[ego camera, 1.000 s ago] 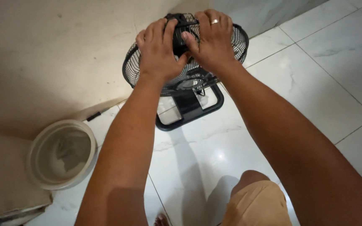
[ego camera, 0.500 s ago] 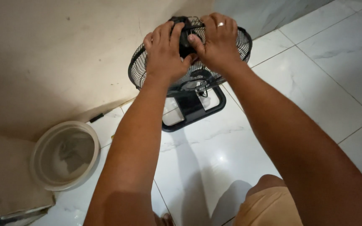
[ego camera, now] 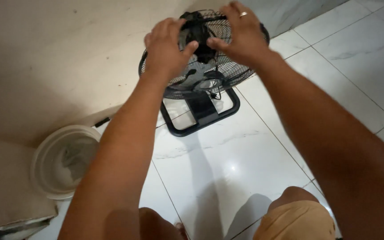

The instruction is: The person disassembles a black pedestal fan. They remove the front grille, then use a screwdriver to loosen the central nut and remove the fan blade. The blade is placed on the floor next to the fan.

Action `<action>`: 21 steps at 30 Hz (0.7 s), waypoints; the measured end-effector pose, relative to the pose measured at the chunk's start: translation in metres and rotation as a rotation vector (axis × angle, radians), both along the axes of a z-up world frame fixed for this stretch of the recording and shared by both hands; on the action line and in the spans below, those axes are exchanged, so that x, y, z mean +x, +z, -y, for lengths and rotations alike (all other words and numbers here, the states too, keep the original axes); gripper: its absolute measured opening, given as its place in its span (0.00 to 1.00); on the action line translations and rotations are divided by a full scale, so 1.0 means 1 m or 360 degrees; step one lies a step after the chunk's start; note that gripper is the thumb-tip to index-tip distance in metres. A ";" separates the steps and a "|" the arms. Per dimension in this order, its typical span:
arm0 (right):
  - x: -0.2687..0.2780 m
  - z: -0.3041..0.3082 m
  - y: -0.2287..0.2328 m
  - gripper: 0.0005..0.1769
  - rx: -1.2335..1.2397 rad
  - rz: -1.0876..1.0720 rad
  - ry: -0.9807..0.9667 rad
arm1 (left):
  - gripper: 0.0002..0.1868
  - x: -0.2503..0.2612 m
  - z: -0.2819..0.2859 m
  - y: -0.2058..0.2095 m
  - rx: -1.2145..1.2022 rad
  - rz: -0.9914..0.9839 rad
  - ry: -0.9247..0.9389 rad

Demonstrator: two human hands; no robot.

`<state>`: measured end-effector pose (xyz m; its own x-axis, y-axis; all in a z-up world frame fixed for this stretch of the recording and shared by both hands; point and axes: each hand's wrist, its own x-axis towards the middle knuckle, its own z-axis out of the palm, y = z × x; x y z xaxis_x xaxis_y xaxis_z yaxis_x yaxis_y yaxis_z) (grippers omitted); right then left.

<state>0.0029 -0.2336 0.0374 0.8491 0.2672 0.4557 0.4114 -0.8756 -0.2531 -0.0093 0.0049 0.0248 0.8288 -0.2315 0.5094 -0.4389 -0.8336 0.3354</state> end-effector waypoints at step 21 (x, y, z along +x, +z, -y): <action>-0.009 -0.005 0.017 0.52 -0.0577 0.0074 -0.0116 | 0.32 -0.008 -0.039 0.026 -0.0023 -0.0512 0.0345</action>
<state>-0.0066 -0.2283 0.0540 0.8524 0.3580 0.3811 0.3486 -0.9323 0.0961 -0.0178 0.0435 0.0513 0.9756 -0.0281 0.2177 -0.1237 -0.8896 0.4396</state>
